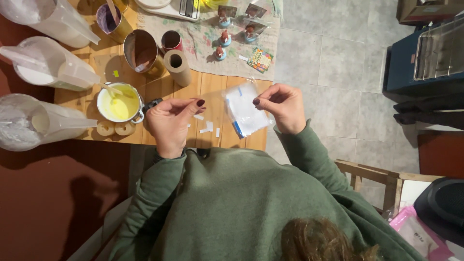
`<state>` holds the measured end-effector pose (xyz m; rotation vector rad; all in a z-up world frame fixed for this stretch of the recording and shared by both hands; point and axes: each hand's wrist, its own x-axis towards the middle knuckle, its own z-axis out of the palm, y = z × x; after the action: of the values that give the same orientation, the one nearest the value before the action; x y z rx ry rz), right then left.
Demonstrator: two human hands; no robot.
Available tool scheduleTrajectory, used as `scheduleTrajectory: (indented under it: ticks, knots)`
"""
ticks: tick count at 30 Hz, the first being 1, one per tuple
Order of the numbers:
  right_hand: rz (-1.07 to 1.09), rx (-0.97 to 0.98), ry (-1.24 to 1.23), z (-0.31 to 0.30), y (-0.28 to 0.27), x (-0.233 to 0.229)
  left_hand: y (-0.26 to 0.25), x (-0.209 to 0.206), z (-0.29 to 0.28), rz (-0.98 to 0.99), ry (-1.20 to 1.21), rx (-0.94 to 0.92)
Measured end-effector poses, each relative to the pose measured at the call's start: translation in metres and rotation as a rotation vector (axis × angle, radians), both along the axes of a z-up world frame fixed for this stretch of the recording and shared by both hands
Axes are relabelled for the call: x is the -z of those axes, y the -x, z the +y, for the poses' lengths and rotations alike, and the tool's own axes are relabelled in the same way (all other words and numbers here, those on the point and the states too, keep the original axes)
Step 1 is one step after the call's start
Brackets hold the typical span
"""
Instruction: Placing a small brown object into a clear plastic bag and sealing it with tape and labels.
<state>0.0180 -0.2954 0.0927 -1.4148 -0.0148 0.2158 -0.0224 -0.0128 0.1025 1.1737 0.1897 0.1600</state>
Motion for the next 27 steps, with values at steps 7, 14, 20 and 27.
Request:
scheduleTrajectory:
  ticks: [7,14,20,27]
  knots:
    - [0.052,-0.124,-0.019,0.014,0.001,-0.032,-0.002,-0.007,0.003,0.013,-0.086,0.082]
    - [-0.004,-0.065,0.066,0.008,0.004,-0.017,-0.001,-0.016,0.004,0.002,-0.034,0.207]
    - [0.133,-0.221,-0.097,0.014,-0.002,-0.045,-0.001,-0.004,0.009,-0.022,-0.135,0.149]
    - [0.084,-0.198,0.033,0.004,0.001,-0.019,-0.001,-0.019,0.016,0.036,-0.055,0.184]
